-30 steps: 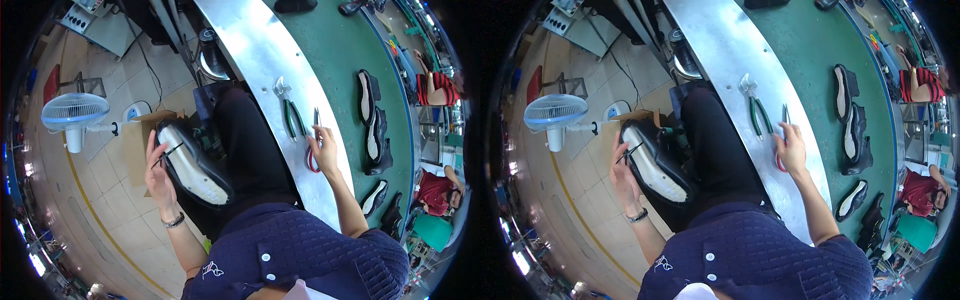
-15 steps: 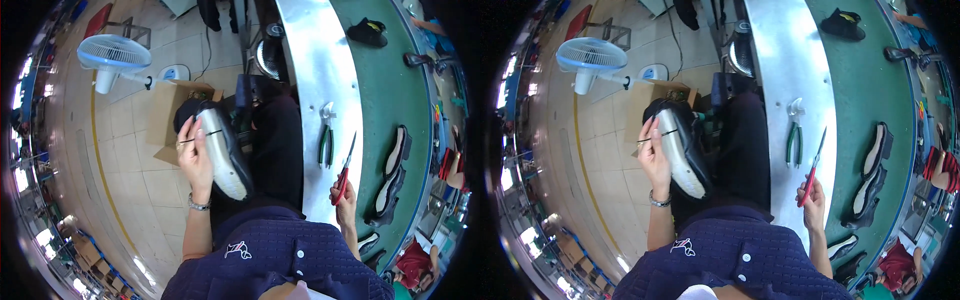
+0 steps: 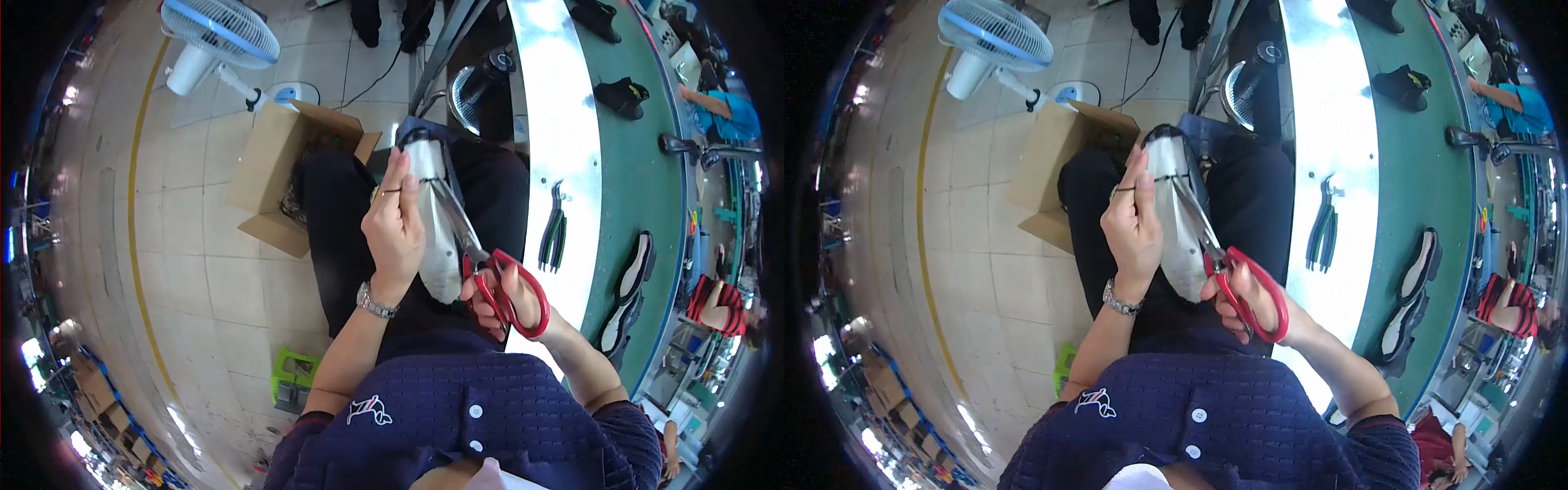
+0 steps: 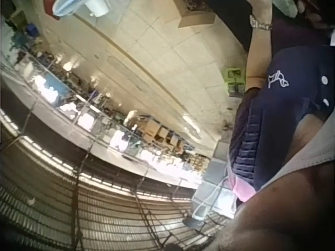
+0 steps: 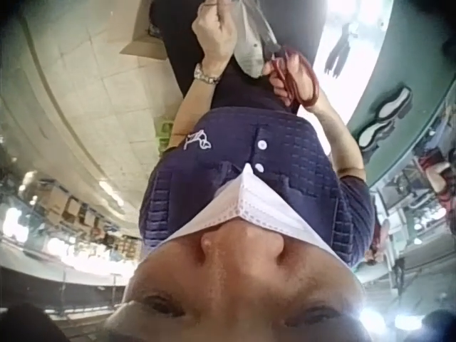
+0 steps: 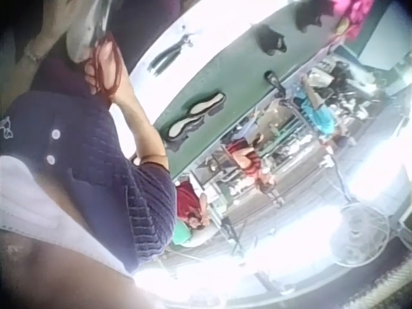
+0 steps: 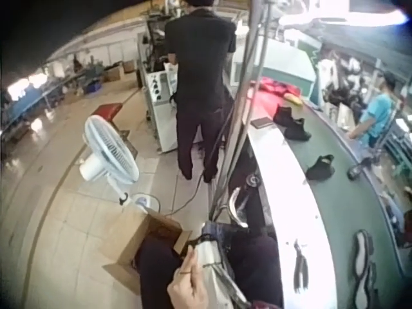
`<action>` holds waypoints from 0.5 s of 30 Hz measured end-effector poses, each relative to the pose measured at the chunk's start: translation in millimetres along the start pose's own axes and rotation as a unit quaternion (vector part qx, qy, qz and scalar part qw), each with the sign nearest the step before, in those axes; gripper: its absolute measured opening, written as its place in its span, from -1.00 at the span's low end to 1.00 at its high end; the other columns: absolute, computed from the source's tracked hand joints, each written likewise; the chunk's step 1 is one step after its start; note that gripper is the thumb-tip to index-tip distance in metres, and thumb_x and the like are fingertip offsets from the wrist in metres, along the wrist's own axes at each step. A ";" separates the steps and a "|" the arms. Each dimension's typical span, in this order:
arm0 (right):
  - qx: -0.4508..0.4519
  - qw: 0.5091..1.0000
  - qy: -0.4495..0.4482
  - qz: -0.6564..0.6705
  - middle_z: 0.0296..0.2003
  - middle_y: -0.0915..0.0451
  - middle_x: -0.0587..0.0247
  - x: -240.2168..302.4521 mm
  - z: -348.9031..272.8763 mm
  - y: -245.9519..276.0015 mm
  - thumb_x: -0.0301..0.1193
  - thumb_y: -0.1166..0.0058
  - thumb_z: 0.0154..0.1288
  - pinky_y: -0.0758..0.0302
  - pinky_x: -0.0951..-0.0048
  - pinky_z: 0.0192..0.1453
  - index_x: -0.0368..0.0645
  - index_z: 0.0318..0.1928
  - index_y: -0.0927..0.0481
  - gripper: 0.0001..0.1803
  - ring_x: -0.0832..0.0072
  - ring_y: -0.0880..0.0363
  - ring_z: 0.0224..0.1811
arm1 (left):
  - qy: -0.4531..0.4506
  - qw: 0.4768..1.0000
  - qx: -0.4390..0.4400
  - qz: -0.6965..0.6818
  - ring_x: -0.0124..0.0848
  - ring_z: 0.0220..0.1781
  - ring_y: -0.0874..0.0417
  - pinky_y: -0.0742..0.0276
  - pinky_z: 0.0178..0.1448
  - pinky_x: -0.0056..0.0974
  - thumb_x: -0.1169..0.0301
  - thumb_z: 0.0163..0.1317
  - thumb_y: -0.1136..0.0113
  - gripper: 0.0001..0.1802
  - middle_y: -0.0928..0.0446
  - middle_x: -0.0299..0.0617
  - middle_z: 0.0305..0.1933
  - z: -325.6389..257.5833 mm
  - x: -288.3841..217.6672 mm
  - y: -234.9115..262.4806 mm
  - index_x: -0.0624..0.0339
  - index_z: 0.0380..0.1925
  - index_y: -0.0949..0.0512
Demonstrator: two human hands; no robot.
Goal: Manufacturing shoes by trimming excess material from soles using pliers and scissors.
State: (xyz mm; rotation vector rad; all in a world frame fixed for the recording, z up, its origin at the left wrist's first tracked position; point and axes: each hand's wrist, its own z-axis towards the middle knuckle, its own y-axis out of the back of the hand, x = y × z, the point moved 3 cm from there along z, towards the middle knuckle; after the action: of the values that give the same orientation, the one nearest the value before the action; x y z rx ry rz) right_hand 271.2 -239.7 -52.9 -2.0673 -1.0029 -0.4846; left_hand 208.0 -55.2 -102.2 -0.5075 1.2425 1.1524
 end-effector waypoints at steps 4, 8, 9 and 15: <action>-0.085 0.993 0.010 -0.082 -0.69 -0.30 0.44 -9.6 14.3 -4.7 0.33 0.33 0.38 -0.33 0.62 -0.66 -0.13 -0.39 -0.40 -0.28 0.65 -0.34 -0.72 | -0.008 1.000 0.004 -0.001 -0.12 0.05 -0.68 -0.58 0.04 -0.24 0.45 0.41 -0.07 -0.70 -0.54 0.13 0.16 1.4 4.9 0.6 0.41 0.05 -0.55; -0.154 0.977 0.033 -0.146 -0.75 -0.35 0.35 -22.0 15.1 -10.0 0.28 0.29 0.40 -0.32 0.60 -0.69 -0.14 -0.59 -0.37 -0.26 0.58 -0.39 -0.74 | -0.008 1.000 -0.018 -0.012 -0.12 0.00 -0.70 -0.60 0.03 -0.23 0.45 0.42 -0.05 -0.73 -0.60 0.06 0.08 1.9 -0.5 6.5 0.41 -0.02 -0.58; -0.175 0.971 0.066 -0.151 -0.77 -0.36 0.32 -25.5 17.6 -10.6 0.22 0.25 0.43 -0.32 0.58 -0.68 -0.15 -0.66 -0.35 -0.26 0.56 -0.41 -0.74 | -0.008 0.999 -0.036 -0.010 -0.13 -0.01 -0.71 -0.60 0.02 -0.24 0.45 0.42 -0.05 -0.75 -0.64 0.03 0.03 2.9 -2.8 10.2 0.40 -0.07 -0.60; -0.144 0.980 0.061 -0.126 -0.72 -0.32 0.39 -17.1 9.0 -4.3 0.18 0.22 0.45 -0.29 0.59 -0.64 -0.11 -0.57 -0.36 -0.35 0.60 -0.35 -0.74 | -0.120 0.985 -0.036 0.115 -0.22 -0.28 -0.69 -0.59 -0.16 -0.28 0.51 0.32 -0.14 -0.88 -0.67 -0.10 -0.29 5.7 -9.3 16.7 0.32 -0.29 -0.63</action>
State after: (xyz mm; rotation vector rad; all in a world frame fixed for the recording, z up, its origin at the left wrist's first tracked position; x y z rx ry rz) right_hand 257.3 -239.5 -67.0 -2.1373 -1.1848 -0.9239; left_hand 196.9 -47.6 -87.5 -0.2718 1.0718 1.4139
